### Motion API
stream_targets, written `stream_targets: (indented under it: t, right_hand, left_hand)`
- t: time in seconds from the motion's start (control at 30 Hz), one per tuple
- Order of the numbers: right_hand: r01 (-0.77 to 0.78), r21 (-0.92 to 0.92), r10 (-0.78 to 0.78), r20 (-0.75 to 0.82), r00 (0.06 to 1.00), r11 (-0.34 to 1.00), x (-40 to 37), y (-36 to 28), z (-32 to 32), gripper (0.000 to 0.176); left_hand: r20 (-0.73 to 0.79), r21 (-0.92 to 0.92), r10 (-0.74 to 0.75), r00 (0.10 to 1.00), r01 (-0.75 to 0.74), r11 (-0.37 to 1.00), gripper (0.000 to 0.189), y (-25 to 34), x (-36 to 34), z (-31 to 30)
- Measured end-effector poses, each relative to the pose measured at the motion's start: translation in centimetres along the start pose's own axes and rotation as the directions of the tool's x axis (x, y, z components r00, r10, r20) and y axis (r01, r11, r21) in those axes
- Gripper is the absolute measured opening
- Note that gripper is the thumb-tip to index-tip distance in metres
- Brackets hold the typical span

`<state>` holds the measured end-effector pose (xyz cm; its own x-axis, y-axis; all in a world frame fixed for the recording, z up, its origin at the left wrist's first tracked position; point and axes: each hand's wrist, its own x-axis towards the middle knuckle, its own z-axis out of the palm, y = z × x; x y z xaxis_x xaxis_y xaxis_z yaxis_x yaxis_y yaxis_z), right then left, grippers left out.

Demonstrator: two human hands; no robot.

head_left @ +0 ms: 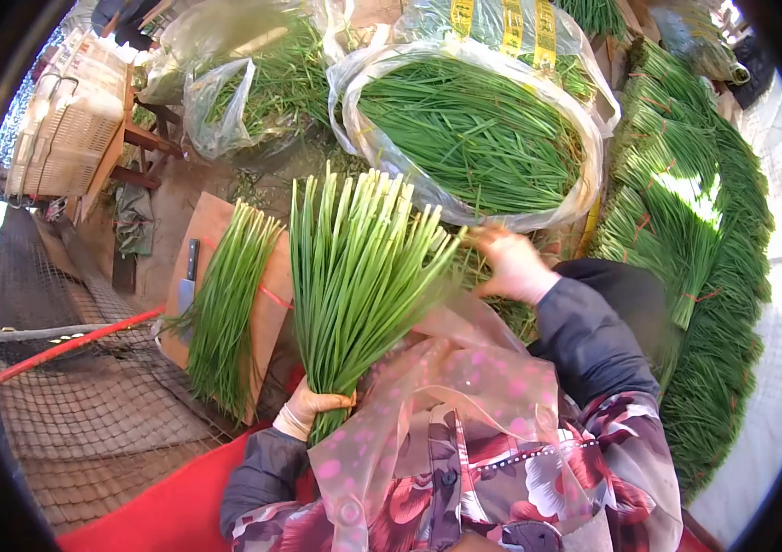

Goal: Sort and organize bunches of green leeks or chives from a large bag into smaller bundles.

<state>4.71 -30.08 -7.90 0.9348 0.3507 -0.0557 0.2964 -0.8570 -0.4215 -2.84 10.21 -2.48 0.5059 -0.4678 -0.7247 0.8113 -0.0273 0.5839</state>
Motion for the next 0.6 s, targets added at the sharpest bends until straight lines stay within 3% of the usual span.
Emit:
stream_targets:
  t: [0.07,0.13,0.2,0.23,0.27,0.3,0.33,0.37,0.4,0.5,0.6]
  right_hand:
    - [0.125,-0.076,-0.121,0.051,0.991,0.989,1.1,-4.2,0.7,0.069]
    - [0.183,-0.068,-0.180,0.052,0.982,0.981,1.9,-4.7,3.9,0.024]
    - [0.057,-0.073,-0.048,0.118,0.992,0.996,1.8,-4.1,3.7,0.015]
    - [-0.094,-0.090,0.105,0.123,0.987,0.991,1.6,-3.3,2.4,0.012]
    - [-0.151,-0.085,0.155,0.047,0.987,0.985,1.2,-0.9,2.5,0.014]
    - [-0.300,-0.089,0.301,-0.003,0.954,0.950,1.0,1.4,2.7,0.014]
    - [-0.292,-0.202,0.321,0.125,0.939,0.935,0.2,5.8,4.0,0.016]
    - [-0.267,-0.405,0.437,0.417,0.797,0.874,-0.2,8.3,4.9,0.021]
    - [-0.171,-0.447,0.392,0.464,0.794,0.878,-0.8,6.8,2.4,0.025]
    - [-0.221,-0.247,0.265,0.162,0.951,0.943,0.9,4.0,-1.4,0.037]
    - [-0.176,0.194,0.105,0.329,0.939,0.965,2.0,3.0,-1.9,0.075]
  left_hand:
    - [0.029,-0.039,0.031,0.999,-0.030,0.999,0.038,-0.2,-0.3,0.6]
    - [0.052,-0.055,0.077,0.996,-0.074,0.996,0.036,-1.0,-0.4,0.5]
    - [0.074,-0.059,0.080,0.994,-0.076,0.995,0.034,-1.9,-0.7,0.0]
    - [0.075,-0.094,0.070,0.995,-0.063,0.994,0.034,-2.1,-1.1,0.2]
    - [0.078,-0.126,0.068,0.995,-0.058,0.990,0.033,-2.1,-1.3,0.2]
    - [0.087,-0.128,0.051,0.995,-0.039,0.991,0.032,-2.3,-1.3,-0.1]
    - [0.090,-0.129,0.049,0.995,-0.037,0.991,0.032,-2.4,-1.3,0.1]
    - [0.060,-0.135,0.050,0.997,-0.041,0.990,0.031,-2.4,-1.4,0.6]
    - [0.030,-0.133,0.054,0.998,-0.050,0.990,0.030,-2.0,-1.4,0.6]
    - [0.048,-0.147,0.046,0.998,-0.038,0.988,0.030,-2.0,-1.0,1.1]
    - [0.104,-0.166,0.054,0.993,-0.036,0.985,0.030,-1.3,-1.1,1.4]
